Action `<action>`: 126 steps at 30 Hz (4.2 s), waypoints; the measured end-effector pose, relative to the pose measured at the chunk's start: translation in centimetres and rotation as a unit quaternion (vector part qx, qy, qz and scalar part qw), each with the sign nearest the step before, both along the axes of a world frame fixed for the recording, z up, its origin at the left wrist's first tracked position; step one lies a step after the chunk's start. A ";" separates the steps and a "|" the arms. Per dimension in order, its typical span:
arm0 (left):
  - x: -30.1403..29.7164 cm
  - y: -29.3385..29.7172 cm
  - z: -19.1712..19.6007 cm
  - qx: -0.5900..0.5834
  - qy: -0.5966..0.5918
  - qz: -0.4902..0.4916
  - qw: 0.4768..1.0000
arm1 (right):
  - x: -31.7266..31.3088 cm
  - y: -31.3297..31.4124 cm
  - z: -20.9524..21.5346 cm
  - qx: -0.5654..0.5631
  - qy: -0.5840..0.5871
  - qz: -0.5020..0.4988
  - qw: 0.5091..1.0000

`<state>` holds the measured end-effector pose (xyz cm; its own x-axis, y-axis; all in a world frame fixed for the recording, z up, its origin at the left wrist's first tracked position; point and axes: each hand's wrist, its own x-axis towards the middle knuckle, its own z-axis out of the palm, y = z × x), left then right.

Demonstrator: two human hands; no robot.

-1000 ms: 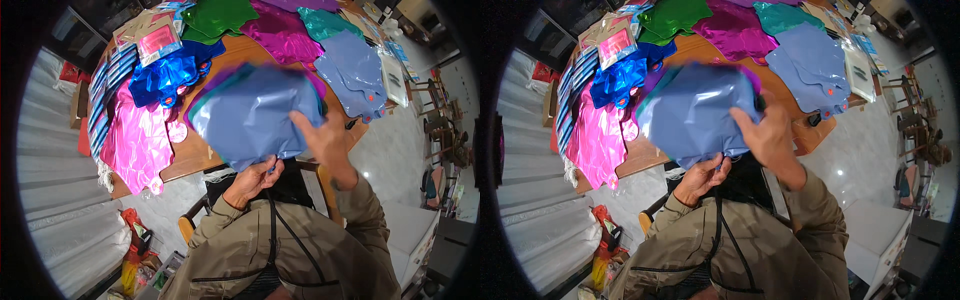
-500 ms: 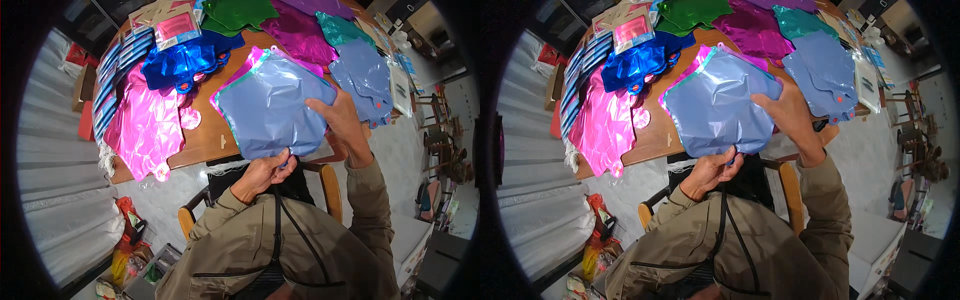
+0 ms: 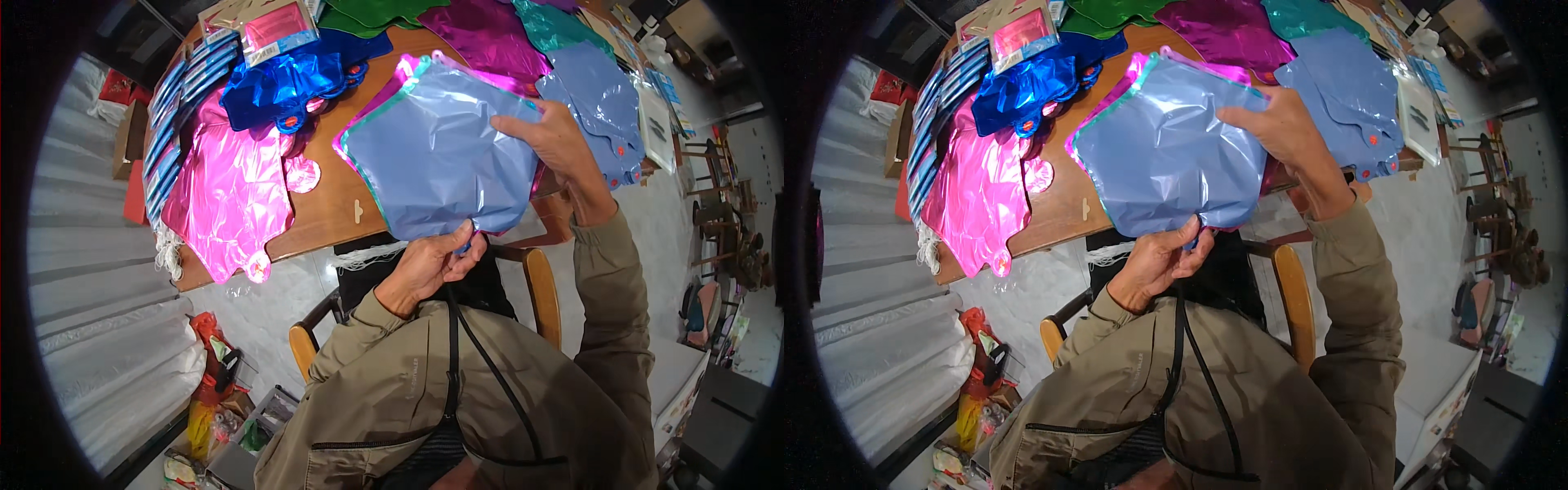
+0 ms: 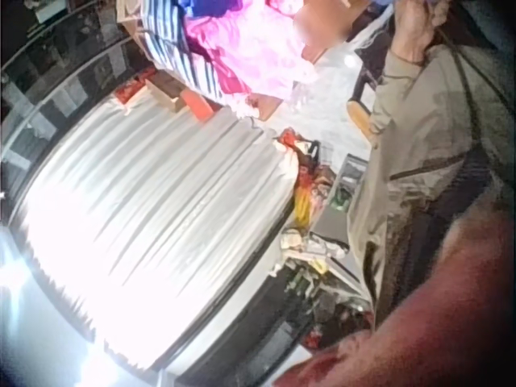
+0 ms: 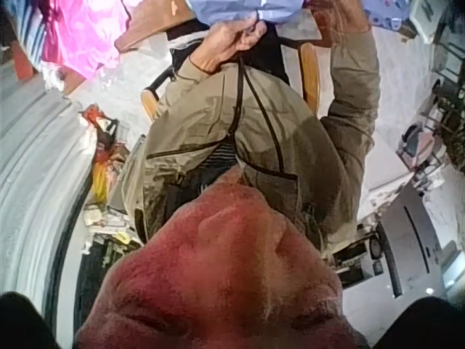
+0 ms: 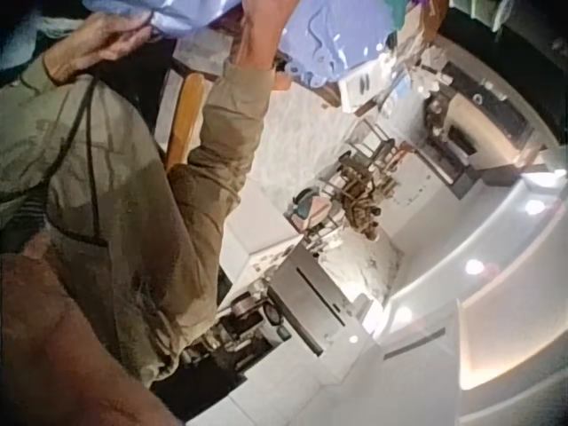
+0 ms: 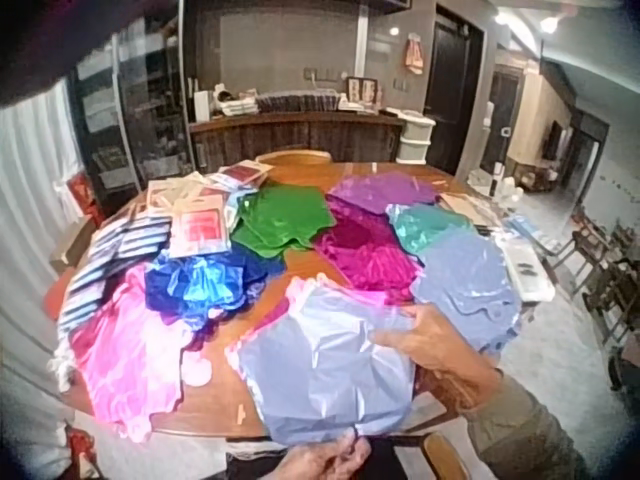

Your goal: Sorting and folding colorful foil balloons on a workspace.

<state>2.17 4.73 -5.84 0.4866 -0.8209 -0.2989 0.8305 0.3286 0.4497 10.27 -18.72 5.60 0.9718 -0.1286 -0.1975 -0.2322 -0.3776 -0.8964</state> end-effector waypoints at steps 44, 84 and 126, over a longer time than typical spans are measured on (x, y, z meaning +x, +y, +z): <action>-0.4 2.7 0.0 -0.125 -0.089 0.026 0.988 | -3.7 0.8 -3.2 -0.168 -0.206 -0.104 0.958; -1.7 -0.2 3.0 0.016 0.020 0.089 0.996 | 2.7 -0.9 -3.9 -0.362 -0.340 0.084 0.864; -0.8 0.1 2.7 -0.039 0.178 0.113 0.977 | 16.4 7.6 -1.7 -0.285 -0.367 0.441 0.768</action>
<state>1.38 4.84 -3.16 0.5353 -0.7315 -0.4222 0.8317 0.5438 0.1123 26.68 -11.10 3.90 0.5528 0.7815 0.2893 0.8283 -0.4773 -0.2934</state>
